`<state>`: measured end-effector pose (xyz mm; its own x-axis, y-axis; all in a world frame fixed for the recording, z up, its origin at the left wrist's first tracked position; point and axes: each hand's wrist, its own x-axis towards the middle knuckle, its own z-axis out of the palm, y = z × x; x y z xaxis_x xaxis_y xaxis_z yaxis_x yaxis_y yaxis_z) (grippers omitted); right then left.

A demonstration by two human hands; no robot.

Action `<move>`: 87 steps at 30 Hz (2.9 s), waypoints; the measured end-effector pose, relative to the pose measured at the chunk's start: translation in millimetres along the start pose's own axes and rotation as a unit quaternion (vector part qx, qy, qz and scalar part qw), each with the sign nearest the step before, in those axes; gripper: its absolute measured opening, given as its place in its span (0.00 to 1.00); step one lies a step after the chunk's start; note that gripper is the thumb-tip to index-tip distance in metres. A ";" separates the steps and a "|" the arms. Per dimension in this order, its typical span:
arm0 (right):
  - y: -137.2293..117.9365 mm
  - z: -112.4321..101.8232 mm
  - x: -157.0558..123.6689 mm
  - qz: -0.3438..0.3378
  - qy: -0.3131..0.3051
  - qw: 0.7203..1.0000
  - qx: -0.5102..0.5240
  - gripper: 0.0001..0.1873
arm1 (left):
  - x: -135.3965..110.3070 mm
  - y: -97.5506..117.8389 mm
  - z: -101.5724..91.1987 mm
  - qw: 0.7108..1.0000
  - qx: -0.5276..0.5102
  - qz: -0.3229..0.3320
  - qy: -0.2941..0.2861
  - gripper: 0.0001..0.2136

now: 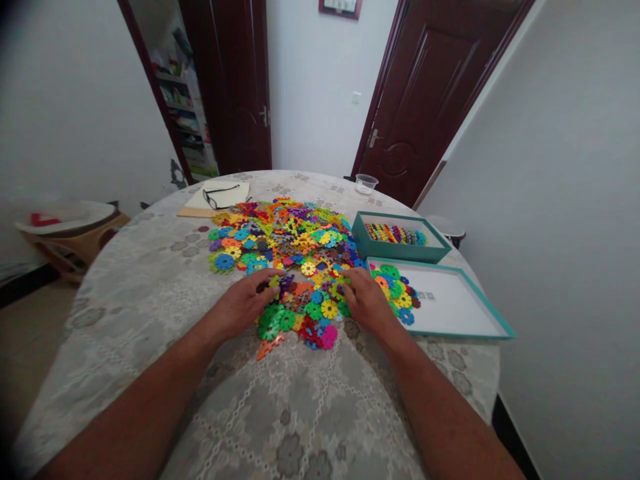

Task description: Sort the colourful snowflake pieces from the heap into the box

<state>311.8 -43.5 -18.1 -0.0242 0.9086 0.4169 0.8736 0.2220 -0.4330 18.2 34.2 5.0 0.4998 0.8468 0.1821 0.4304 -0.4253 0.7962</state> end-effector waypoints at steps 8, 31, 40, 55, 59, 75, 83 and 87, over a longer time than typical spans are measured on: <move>8.3 25.1 11.7 0.038 -0.081 0.994 -0.055 0.18 | -1.3 4.9 -3.8 0.999 0.001 -0.048 -0.003 0.18; -49.7 16.1 -0.3 0.301 -0.039 0.786 0.538 0.18 | -2.2 5.7 0.0 0.879 -0.430 -0.207 -0.025 0.18; -90.3 38.1 -10.3 0.240 -0.148 0.840 0.464 0.16 | -6.7 16.0 7.0 0.913 -0.363 -0.128 -0.135 0.21; -86.8 53.5 -12.3 0.285 -0.125 0.842 0.441 0.12 | -15.9 19.8 16.4 0.984 -0.121 -0.004 -0.130 0.32; -93.8 49.7 -15.3 0.254 -0.114 0.856 0.436 0.12 | -18.4 16.9 22.7 0.988 -0.098 0.040 -0.113 0.27; -79.4 10.4 -12.6 0.191 -0.235 0.819 0.488 0.17 | -18.9 20.9 19.5 0.982 -0.112 0.066 -0.139 0.28; -49.4 -16.7 -2.1 0.213 -0.095 0.855 0.463 0.16 | -16.5 28.2 10.2 0.989 -0.101 0.049 -0.101 0.25; -6.2 -71.2 29.7 0.213 0.068 0.955 0.193 0.15 | -10.9 22.4 4.4 0.998 -0.057 0.030 -0.028 0.21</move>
<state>340.2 -43.0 53.9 0.3801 0.8968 0.2263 0.5455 -0.0197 -0.8379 25.8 14.1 18.4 0.5654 0.7998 0.2018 0.3115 -0.4336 0.8456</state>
